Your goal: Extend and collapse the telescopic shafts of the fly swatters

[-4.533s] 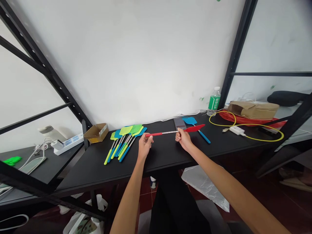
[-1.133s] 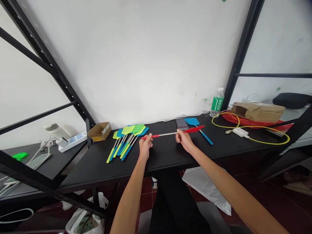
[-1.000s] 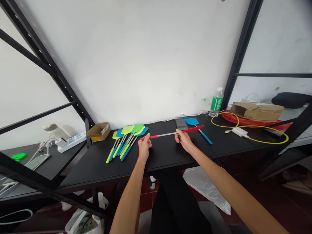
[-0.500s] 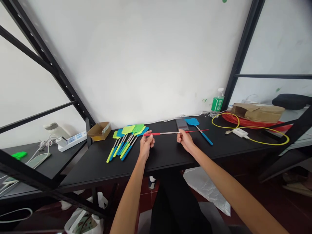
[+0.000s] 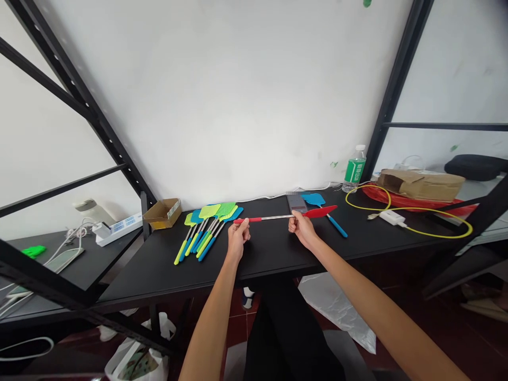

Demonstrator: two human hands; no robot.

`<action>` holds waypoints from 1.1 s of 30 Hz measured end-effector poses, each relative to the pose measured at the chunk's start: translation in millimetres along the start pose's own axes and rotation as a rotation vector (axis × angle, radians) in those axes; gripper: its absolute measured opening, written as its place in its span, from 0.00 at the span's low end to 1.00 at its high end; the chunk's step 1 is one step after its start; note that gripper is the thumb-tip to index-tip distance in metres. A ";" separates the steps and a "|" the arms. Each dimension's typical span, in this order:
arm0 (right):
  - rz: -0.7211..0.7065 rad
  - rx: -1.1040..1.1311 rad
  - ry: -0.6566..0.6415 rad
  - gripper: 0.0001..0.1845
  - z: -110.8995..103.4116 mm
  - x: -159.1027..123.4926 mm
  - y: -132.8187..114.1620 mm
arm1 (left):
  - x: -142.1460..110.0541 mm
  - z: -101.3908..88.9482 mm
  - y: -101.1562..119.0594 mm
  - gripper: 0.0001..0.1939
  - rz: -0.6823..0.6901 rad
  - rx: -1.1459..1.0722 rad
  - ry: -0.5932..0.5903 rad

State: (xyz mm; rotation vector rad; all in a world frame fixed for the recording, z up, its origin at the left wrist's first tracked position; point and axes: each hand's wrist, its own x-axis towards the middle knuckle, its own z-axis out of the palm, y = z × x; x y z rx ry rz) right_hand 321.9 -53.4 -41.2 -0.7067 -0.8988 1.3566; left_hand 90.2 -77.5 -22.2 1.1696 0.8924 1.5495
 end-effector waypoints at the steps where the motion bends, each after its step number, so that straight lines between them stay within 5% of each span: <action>1: 0.000 -0.003 -0.003 0.25 0.2 -0.3 0.0 | 0.2 0.0 0.0 0.21 -0.004 0.004 0.002; 16: 0.017 -0.004 0.003 0.24 0.9 -0.8 -1.1 | -2.2 1.0 0.3 0.21 0.007 0.083 -0.118; 33: -0.003 -0.076 -0.051 0.24 -1.5 0.9 4.2 | 6.0 -3.1 -9.7 0.27 0.007 0.049 0.127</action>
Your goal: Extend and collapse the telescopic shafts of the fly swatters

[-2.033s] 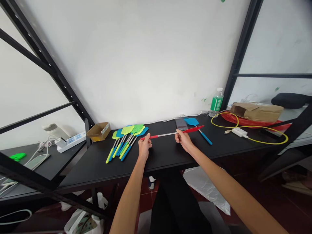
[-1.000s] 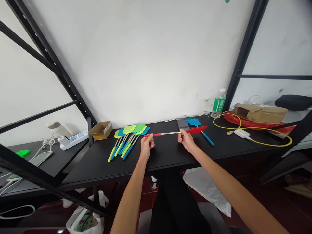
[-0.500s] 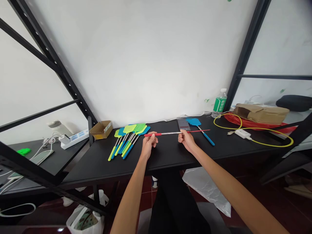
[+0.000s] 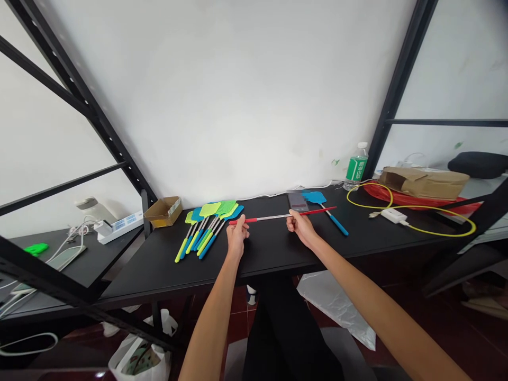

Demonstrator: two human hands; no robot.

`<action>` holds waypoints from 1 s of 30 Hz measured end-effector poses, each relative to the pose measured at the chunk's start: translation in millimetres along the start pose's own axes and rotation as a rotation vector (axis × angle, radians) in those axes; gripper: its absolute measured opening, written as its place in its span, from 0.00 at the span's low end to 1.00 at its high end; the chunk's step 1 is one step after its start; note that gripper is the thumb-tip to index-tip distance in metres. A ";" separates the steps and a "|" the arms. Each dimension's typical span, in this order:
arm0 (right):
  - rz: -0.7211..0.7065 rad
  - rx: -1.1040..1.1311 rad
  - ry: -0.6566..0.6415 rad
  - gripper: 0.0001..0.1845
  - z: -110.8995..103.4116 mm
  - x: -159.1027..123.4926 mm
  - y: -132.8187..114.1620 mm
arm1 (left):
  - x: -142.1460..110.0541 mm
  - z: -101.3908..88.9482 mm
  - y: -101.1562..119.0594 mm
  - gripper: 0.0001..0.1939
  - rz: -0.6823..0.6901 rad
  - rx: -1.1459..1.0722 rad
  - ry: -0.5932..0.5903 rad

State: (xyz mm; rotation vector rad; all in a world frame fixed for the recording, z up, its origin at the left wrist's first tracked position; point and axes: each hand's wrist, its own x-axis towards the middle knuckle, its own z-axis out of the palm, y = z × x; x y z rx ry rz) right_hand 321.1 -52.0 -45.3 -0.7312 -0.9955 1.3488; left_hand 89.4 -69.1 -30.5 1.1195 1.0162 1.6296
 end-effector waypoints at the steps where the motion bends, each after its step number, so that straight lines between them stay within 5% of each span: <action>1: -0.002 0.004 0.006 0.24 -0.3 0.1 -0.1 | -0.9 0.0 0.9 0.27 0.000 0.007 -0.017; 8: -0.003 0.013 0.013 0.25 -1.4 0.2 -0.1 | -9.1 2.5 8.9 0.20 -0.001 0.030 -0.231; 12: 0.000 -0.002 -0.002 0.25 -1.7 0.1 0.1 | -8.0 2.3 7.9 0.26 -0.025 -0.020 -0.277; 19: -0.010 -0.049 -0.018 0.26 -0.9 -0.3 0.4 | -3.2 2.7 1.2 0.19 -0.052 -0.089 -0.181; 24: -0.008 -0.085 -0.032 0.26 1.9 -1.8 -1.2 | -3.7 4.4 4.5 0.29 -0.067 -0.111 -0.117; 30: -0.001 -0.118 -0.035 0.26 3.4 -4.6 -3.2 | 0.6 5.9 1.3 0.26 -0.082 -0.078 -0.012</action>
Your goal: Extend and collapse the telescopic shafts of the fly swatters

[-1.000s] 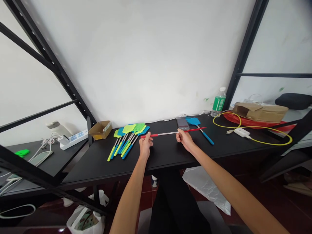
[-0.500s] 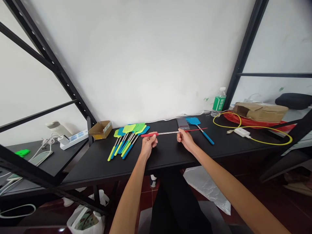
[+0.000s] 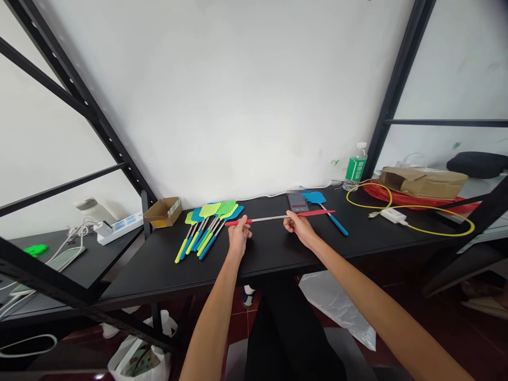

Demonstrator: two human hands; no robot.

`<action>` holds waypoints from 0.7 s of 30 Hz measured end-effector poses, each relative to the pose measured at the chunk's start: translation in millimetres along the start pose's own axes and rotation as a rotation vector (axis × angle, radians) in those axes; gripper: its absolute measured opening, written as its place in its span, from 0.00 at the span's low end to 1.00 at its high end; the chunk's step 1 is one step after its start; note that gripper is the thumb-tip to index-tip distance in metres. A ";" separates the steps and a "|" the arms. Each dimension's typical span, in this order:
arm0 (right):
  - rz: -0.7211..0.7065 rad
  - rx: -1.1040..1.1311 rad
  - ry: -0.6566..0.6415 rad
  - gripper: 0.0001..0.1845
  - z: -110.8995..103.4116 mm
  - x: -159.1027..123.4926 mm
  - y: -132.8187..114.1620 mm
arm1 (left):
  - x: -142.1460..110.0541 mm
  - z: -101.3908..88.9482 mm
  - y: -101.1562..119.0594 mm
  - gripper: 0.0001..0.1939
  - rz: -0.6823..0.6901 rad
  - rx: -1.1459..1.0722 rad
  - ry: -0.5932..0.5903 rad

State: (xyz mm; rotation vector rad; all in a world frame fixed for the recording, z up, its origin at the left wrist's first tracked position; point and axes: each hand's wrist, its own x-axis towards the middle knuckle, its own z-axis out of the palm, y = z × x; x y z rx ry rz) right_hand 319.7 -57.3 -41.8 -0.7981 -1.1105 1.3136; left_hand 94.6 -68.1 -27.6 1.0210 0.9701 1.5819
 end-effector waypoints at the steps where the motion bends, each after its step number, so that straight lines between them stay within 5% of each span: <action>1: 0.001 -0.003 0.001 0.27 -0.1 -0.2 0.0 | 1.0 0.2 -1.4 0.26 0.000 0.007 0.020; 5: 0.001 0.019 0.019 0.26 -1.1 0.3 0.7 | -0.5 1.3 -2.7 0.27 0.011 0.036 0.005; 13: 0.010 0.095 0.076 0.22 -1.5 2.2 1.9 | -14.5 5.0 8.8 0.19 0.026 0.136 -0.254; 21: 0.001 0.054 0.066 0.29 -2.6 1.9 1.5 | -18.5 3.8 11.3 0.17 0.028 0.147 -0.318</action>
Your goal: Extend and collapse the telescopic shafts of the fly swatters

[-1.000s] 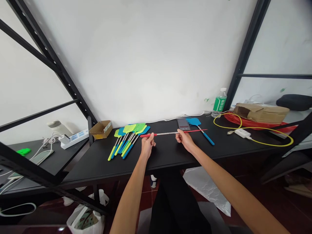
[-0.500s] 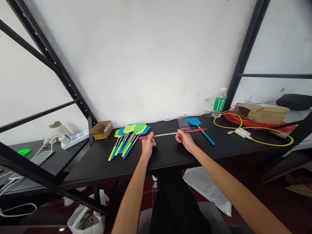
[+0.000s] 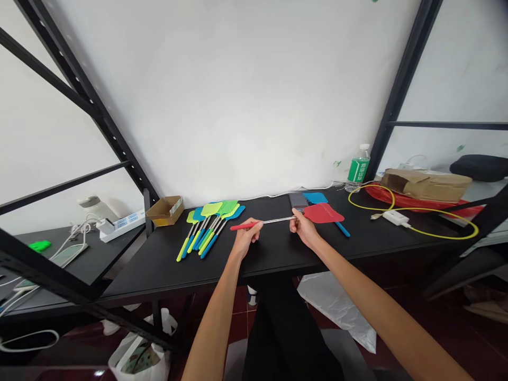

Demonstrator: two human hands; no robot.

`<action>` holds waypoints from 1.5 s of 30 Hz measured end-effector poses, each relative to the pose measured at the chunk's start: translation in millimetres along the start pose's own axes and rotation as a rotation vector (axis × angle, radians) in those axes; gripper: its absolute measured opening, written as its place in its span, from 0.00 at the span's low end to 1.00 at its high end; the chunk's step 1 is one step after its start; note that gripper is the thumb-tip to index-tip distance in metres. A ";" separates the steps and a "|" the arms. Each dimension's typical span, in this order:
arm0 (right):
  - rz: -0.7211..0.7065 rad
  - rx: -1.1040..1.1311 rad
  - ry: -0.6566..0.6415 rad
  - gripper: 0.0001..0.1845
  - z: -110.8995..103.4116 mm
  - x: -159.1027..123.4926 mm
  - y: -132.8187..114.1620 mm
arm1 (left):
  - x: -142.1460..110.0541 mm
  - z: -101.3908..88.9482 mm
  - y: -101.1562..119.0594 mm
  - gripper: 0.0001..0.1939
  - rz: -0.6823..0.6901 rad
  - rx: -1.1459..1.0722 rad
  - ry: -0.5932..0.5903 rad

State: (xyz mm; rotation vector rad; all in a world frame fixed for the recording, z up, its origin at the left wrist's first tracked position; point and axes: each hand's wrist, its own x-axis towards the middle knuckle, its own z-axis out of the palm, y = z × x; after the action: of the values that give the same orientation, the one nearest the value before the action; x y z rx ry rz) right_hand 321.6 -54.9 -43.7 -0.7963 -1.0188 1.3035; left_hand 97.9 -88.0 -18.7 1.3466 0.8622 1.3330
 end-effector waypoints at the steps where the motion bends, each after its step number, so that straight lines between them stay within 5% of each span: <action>1: 0.000 -0.013 -0.005 0.30 -0.6 0.3 0.5 | -0.6 0.2 0.1 0.17 -0.002 0.001 -0.003; 13: 0.024 -0.102 -0.049 0.25 2.2 -2.0 0.8 | 9.8 -0.4 -10.6 0.26 -0.026 -0.086 0.195; 22: 0.033 -0.031 -0.053 0.27 2.1 -0.9 -3.0 | 5.5 -0.7 -4.5 0.18 -0.016 -0.091 0.096; 35: 0.049 -0.047 -0.138 0.42 4.4 -3.3 -9.9 | 5.8 -3.2 -3.4 0.18 -0.006 -0.151 0.044; 45: 0.074 -0.050 -0.159 0.43 1.6 -1.8 -8.2 | 4.4 -2.4 -4.3 0.17 0.003 -0.142 0.011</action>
State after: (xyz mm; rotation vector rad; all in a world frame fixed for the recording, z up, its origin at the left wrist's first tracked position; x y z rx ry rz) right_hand 323.2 -57.9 -35.8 -0.7836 -1.1613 1.4269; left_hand 96.8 -82.4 -22.0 1.2312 0.7585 1.3786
